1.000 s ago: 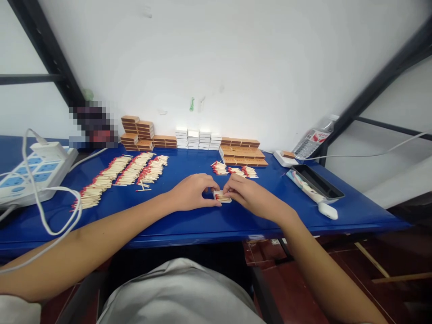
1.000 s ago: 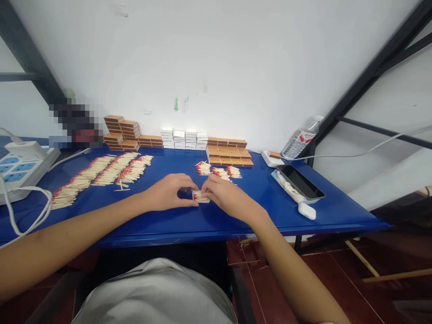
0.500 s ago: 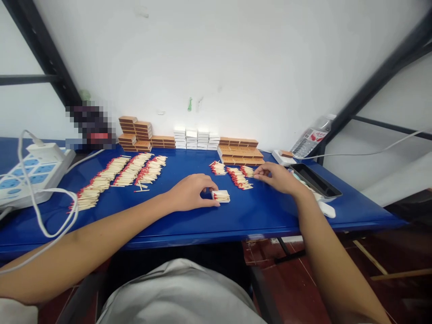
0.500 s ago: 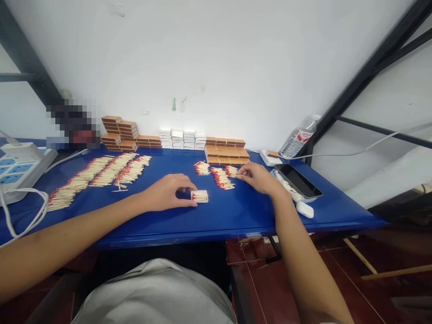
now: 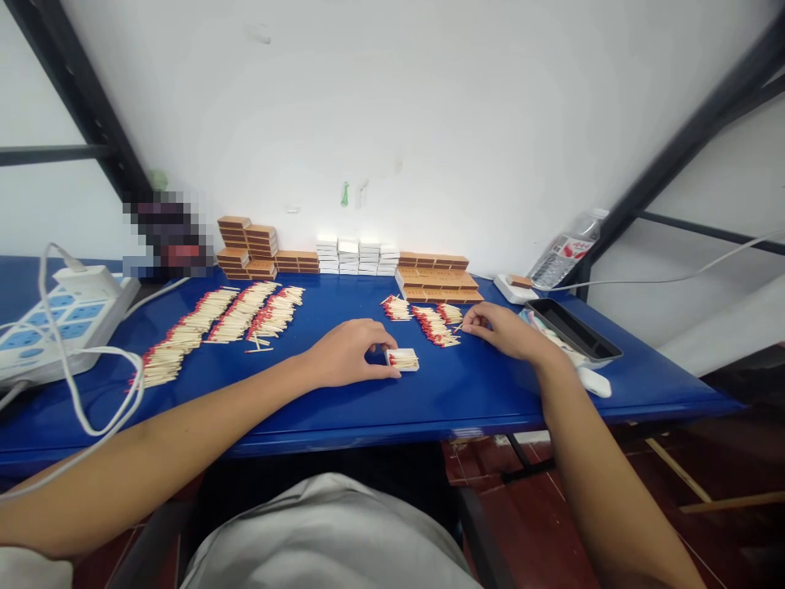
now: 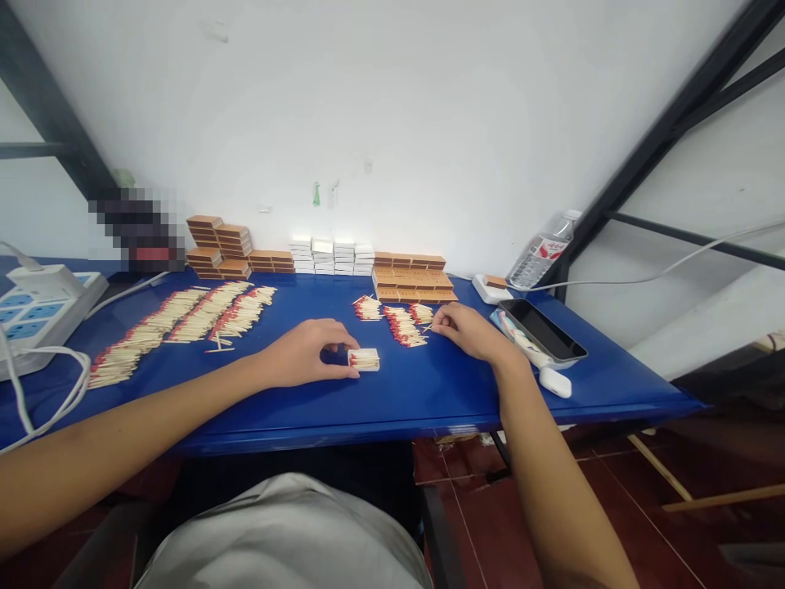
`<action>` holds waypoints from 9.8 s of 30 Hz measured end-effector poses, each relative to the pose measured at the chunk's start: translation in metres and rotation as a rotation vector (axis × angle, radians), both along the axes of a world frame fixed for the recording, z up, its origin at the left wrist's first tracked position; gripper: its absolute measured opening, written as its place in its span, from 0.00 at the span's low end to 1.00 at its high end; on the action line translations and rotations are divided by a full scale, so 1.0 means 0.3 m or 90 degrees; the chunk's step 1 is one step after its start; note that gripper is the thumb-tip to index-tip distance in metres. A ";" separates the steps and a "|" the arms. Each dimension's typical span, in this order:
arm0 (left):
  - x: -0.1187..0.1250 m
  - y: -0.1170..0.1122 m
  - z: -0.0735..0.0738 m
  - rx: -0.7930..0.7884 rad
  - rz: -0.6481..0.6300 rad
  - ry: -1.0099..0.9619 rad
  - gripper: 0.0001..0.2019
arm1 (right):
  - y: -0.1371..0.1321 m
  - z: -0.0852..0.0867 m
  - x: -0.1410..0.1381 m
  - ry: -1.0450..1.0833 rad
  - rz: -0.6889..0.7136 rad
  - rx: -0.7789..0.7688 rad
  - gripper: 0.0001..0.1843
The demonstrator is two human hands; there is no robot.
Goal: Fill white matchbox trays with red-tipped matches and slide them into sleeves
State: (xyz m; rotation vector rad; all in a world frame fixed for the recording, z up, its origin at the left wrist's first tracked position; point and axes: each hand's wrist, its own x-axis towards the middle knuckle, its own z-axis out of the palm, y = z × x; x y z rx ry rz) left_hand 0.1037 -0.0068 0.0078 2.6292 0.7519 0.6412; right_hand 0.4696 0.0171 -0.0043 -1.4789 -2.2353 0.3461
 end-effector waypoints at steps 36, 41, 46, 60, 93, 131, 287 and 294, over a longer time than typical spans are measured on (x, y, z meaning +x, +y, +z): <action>0.002 0.011 -0.022 -0.006 0.009 -0.006 0.23 | -0.187 0.071 -0.394 -0.015 0.134 -0.005 0.08; 0.001 0.009 -0.019 -0.015 0.014 -0.004 0.24 | -0.187 0.103 -0.371 -0.011 0.136 0.027 0.09; 0.001 0.001 -0.005 -0.003 0.008 0.003 0.19 | -0.075 0.110 -0.211 0.046 -0.005 0.124 0.14; 0.003 -0.001 0.000 0.005 0.003 0.009 0.18 | 0.036 0.007 -0.018 -0.008 -0.031 0.030 0.24; 0.002 0.007 -0.018 0.008 0.015 -0.015 0.22 | -0.194 0.156 -0.429 -0.126 0.138 -0.033 0.06; 0.003 -0.010 0.002 -0.076 0.048 -0.003 0.39 | -0.009 0.101 -0.046 0.075 -0.043 0.087 0.24; 0.000 0.003 -0.015 -0.041 0.049 0.000 0.30 | -0.064 0.064 -0.066 -0.057 -0.007 0.001 0.16; 0.001 0.006 -0.017 -0.025 0.037 -0.004 0.31 | -0.209 0.133 -0.303 -0.009 0.131 -0.037 0.15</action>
